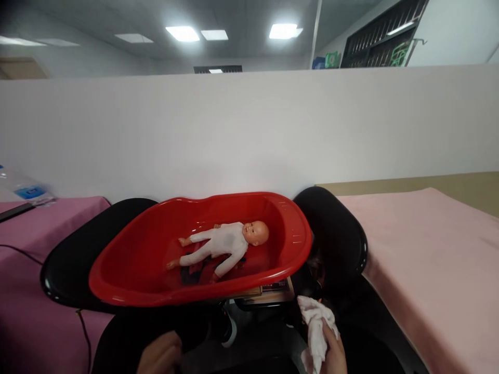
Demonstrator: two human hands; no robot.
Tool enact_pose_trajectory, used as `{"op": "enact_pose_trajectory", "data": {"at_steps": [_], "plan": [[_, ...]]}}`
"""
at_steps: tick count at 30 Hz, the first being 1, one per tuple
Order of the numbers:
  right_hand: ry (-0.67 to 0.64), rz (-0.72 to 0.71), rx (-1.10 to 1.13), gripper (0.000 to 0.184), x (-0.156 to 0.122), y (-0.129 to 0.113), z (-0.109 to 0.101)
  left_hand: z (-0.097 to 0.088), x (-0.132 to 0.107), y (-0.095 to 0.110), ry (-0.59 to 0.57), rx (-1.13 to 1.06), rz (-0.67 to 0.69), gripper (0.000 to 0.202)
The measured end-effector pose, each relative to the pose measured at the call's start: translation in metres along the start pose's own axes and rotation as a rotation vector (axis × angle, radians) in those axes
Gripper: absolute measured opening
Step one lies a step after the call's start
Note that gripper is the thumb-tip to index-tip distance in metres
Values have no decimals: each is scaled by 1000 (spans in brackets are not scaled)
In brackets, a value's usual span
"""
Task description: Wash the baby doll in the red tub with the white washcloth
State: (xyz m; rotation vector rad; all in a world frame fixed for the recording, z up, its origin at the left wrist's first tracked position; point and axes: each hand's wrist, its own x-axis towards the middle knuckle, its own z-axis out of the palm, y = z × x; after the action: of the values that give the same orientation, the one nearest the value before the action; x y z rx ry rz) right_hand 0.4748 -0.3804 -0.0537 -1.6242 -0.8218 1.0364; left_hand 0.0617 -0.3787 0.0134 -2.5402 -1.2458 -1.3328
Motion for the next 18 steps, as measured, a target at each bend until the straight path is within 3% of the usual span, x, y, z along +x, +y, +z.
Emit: {"op": "enact_pose_trajectory", "data": {"at_steps": [3,5,7,9,12,15,18], "plan": [[170,122,191,45,-1,21,-16,-23,89,-16,-4,99,189,30],[252,148,358,32,1,33,-28,-19,140,-37,-162,215,92,32],[310,204,561,32,3,41,-36,-5,174,-56,-346,239,-36,32],[359,301,765,41,6,46,-39,12,189,-65,-414,276,-59,33],[396,375,937,42,6,48,-38,37,191,-70,-508,280,-12,33],[391,368,913,36,4,48,-35,58,188,-87,-777,258,19,35],[425,418,882,38,3,45,-31,76,188,-122,-1010,305,-5,58]]}}
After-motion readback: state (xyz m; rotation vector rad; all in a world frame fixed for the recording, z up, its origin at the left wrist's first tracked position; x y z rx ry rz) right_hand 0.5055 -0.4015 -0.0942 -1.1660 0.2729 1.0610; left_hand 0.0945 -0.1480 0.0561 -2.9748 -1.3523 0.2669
